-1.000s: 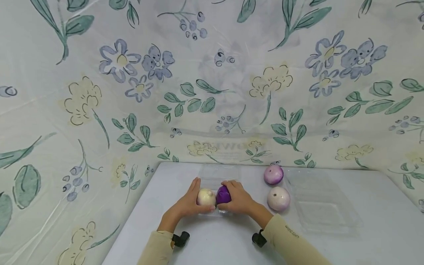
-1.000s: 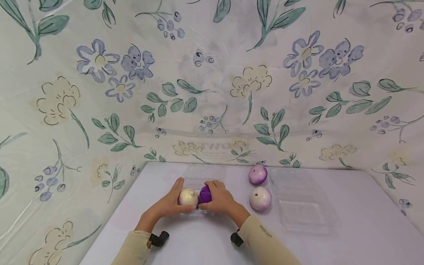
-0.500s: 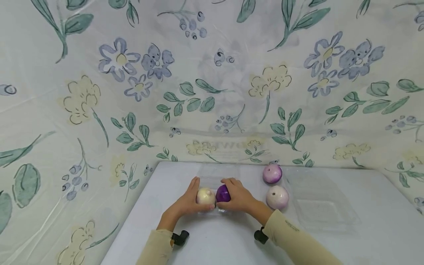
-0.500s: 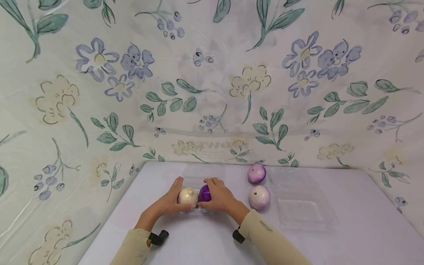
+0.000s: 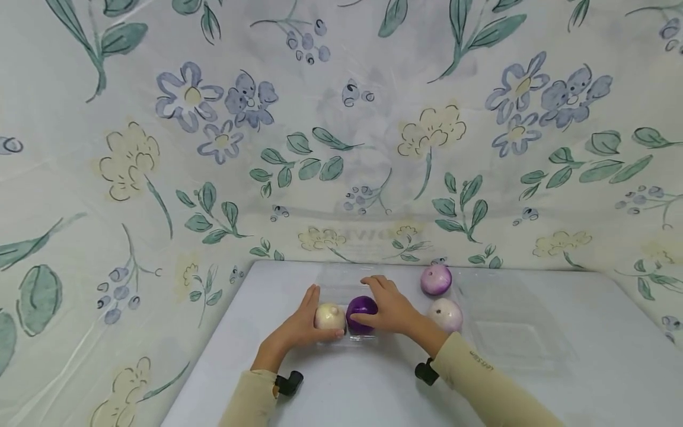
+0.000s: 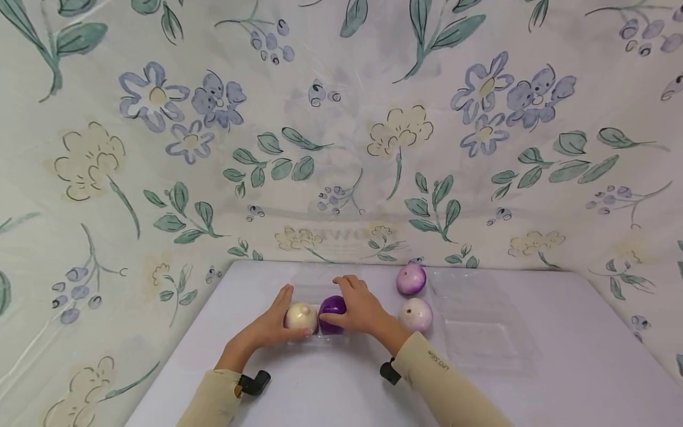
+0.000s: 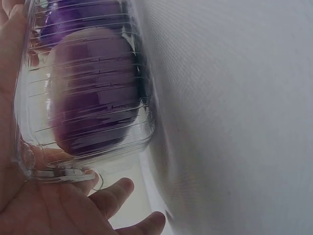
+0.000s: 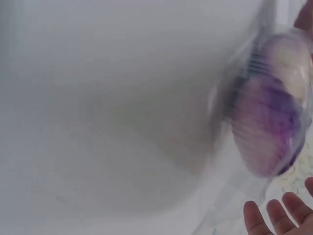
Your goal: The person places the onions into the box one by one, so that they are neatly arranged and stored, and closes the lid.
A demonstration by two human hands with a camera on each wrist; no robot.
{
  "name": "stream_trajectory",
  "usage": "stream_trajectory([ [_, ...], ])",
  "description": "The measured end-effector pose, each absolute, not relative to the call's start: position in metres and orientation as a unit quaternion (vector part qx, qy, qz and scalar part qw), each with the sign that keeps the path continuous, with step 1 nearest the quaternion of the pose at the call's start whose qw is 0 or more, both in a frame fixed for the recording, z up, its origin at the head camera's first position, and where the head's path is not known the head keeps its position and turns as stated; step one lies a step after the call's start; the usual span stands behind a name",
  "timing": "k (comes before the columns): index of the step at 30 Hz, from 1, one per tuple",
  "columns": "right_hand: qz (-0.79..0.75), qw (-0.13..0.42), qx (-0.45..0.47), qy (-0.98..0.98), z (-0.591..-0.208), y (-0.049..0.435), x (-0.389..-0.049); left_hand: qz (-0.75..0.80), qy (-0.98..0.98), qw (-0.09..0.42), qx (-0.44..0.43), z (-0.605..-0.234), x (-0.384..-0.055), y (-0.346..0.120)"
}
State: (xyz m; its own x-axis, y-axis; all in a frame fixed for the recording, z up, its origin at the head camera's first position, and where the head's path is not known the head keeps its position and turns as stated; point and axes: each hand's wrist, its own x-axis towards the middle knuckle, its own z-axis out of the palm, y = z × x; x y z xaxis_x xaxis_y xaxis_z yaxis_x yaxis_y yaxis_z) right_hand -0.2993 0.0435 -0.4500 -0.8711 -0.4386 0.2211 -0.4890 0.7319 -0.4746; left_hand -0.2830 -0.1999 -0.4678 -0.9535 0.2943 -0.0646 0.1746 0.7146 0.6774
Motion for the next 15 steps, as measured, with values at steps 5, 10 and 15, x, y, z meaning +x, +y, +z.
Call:
stream_trajectory([
  [5,0.290,0.042,0.227,-0.929,-0.443,0.049,-0.301,0.363,0.919,0.082,0.131,-0.468,-0.285,-0.201],
  [10,0.301,0.040,0.209,-0.929,-0.443,0.054,-0.304,0.366,0.918,0.086,0.127,-0.469,-0.284,-0.200],
  [15,0.293,0.041,0.201,-0.934,-0.445,0.058,-0.311,0.365,0.919,0.088,0.124,-0.467,-0.285,-0.199],
])
